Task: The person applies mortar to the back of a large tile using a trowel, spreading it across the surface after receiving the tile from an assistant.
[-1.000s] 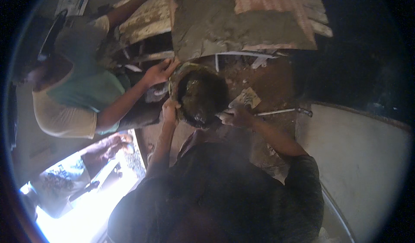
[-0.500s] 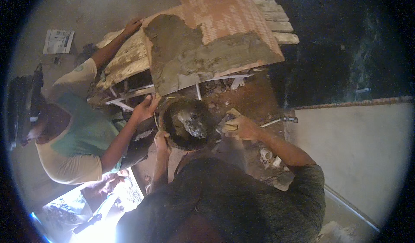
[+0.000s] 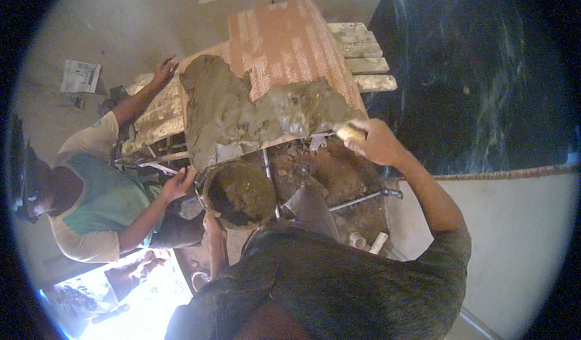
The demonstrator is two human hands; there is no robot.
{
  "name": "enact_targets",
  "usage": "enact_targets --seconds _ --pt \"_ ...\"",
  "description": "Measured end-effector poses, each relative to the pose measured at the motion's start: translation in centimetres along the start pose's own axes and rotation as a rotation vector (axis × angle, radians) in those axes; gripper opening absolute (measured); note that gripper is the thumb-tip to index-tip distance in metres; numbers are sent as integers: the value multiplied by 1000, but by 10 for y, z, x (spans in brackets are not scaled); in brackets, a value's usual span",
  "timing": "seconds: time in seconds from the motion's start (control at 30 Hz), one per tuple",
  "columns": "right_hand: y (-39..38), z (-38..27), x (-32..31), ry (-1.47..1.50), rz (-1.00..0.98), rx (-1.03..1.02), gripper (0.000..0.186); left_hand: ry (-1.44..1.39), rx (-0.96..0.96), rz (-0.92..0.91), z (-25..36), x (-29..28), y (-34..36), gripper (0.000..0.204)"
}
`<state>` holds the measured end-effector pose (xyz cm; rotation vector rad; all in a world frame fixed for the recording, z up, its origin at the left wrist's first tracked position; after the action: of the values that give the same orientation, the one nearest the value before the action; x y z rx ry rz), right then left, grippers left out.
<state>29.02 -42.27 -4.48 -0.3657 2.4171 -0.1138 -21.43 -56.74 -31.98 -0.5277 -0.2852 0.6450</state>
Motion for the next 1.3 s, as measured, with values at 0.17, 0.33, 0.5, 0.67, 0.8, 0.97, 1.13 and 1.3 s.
enact_targets --seconds 0.17,0.33,0.5,0.67,0.8,0.97,1.13,1.3 --pt "42 48 -32 -361 266 -137 43 -76 25 69 -4 29 -33 4" --pt "65 59 -58 -658 234 -80 34 -105 5 206 -21 42 -59 4" --pt "63 82 -70 -620 283 -188 34 -267 -14 226 -24 69 -89 5" --pt "70 79 -75 -601 259 -140 32 -269 -3 292 -22 88 -114 5" --pt "73 84 -74 -605 276 -208 33 -284 -11 276 -34 82 -106 6" --pt "77 90 -74 -633 330 -238 34 -286 -43 313 -36 90 -96 8" --pt "79 81 -76 -690 231 -289 33 -305 39 231 -42 80 -79 3" --pt "74 85 -80 -653 209 -208 33 -285 -8 231 -34 89 -77 7"
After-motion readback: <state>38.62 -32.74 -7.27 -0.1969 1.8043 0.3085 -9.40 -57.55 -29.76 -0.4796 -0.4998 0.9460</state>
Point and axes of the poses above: each hand's wrist, its own y-axis towards the middle knuckle, its own x-axis out of the palm, z = x × y, the point moved 4 cm from there along y, towards the middle knuckle, and after that the axes turned 6 degrees about y, right-handed, at the moved point
